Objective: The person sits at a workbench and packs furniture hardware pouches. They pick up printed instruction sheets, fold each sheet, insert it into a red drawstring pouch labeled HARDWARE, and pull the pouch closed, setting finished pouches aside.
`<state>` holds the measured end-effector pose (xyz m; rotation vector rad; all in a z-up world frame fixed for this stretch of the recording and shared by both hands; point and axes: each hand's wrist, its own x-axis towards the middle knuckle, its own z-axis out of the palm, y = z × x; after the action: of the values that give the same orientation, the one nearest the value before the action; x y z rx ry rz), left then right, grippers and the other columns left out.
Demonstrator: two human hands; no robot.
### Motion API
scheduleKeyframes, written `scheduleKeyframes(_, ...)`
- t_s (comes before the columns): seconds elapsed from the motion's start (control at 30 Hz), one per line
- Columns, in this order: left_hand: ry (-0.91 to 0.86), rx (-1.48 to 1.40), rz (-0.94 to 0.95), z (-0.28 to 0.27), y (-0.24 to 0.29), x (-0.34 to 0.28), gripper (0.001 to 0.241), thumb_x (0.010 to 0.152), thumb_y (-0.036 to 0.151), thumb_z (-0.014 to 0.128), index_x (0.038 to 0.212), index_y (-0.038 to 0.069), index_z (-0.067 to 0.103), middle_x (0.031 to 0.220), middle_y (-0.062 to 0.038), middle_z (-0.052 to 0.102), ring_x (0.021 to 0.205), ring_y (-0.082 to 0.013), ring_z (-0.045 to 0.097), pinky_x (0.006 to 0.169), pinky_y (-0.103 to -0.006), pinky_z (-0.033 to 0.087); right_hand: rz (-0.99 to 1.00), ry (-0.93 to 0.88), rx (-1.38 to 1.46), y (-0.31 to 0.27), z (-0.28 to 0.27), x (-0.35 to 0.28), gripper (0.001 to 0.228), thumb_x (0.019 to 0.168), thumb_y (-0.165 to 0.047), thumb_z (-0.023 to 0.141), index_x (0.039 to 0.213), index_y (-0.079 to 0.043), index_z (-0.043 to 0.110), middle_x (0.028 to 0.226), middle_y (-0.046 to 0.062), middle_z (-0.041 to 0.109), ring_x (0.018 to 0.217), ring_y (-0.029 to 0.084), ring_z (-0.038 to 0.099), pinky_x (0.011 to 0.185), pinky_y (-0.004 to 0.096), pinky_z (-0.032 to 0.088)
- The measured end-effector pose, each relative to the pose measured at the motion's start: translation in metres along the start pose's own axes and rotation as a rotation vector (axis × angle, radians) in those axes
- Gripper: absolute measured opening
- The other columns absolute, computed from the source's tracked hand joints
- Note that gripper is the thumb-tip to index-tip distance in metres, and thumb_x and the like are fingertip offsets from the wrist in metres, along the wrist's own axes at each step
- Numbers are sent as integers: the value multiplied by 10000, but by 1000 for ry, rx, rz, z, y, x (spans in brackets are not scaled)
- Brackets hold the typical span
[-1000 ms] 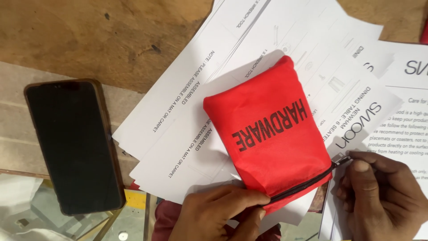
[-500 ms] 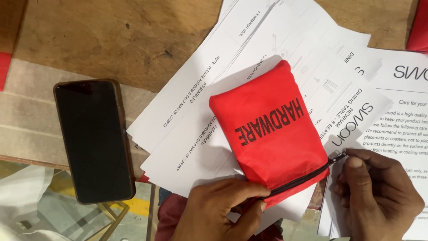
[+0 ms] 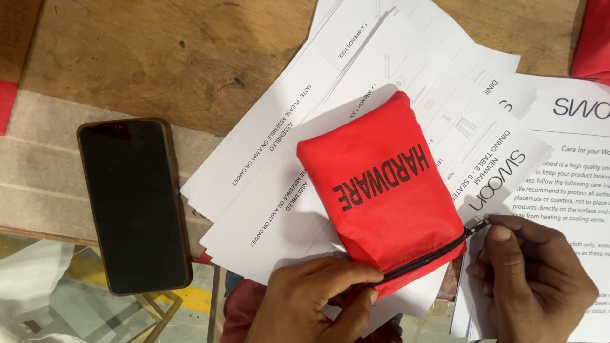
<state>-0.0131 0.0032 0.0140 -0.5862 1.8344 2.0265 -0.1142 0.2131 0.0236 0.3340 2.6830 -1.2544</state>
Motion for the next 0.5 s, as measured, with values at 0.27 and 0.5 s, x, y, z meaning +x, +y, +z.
scheduleKeyframes(0.27,-24,0,-4,0,-4,0,223,872,121,759,1088,72,776,952,-127,805,867,-191,824,720,-309,654,-17,13,-33,1,2,0,154,1046,-73,641,1090,71,673,774,102,663,600,89,580,518,209,431)
scheduleKeyframes(0.5,9,-18,116,2,-18,-1,214,873,86,764,1084,50,765,966,-157,796,891,-229,831,740,-321,681,-65,12,-8,5,5,-1,133,1068,-50,641,1100,76,672,782,98,658,604,91,563,539,209,421)
